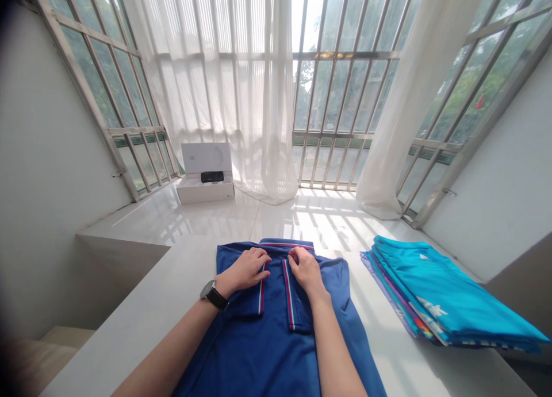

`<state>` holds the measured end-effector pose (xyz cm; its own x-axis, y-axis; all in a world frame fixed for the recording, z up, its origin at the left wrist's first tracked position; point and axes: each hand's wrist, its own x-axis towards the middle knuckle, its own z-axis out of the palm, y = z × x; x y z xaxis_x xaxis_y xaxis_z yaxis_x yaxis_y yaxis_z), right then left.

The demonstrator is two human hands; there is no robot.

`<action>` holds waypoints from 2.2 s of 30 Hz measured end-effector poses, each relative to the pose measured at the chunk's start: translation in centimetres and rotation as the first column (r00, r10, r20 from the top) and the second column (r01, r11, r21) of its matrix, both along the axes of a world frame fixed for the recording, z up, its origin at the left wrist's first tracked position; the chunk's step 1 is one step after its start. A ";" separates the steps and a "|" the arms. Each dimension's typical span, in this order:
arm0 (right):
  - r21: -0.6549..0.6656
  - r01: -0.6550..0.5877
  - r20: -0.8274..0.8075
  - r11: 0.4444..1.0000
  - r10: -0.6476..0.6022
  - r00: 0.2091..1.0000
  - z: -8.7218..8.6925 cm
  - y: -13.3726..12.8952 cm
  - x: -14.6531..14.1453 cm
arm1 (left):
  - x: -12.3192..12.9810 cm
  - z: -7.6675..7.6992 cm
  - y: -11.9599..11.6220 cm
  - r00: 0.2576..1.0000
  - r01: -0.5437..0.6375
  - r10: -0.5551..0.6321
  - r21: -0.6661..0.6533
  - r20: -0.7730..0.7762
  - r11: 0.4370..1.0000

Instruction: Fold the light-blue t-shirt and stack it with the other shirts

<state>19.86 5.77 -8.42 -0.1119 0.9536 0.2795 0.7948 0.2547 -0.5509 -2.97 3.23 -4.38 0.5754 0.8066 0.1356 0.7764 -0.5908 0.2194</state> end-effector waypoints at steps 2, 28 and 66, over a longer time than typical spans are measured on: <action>-0.027 0.021 -0.001 0.999 -0.021 1.000 -0.3 -0.4 -0.5 | 0.0 -0.4 -0.2 0.999 0.011 -0.013 -0.046 -0.041 0.999; -0.099 0.097 0.045 0.990 -0.093 0.995 0.0 -0.8 -1.1 | -0.7 -2.7 0.6 0.999 -0.005 0.001 -0.116 -0.032 0.993; -0.117 -0.228 -0.065 0.967 0.222 0.973 0.4 0.3 1.3 | 0.4 -0.1 -0.9 0.994 -0.023 0.014 -0.083 -0.107 0.996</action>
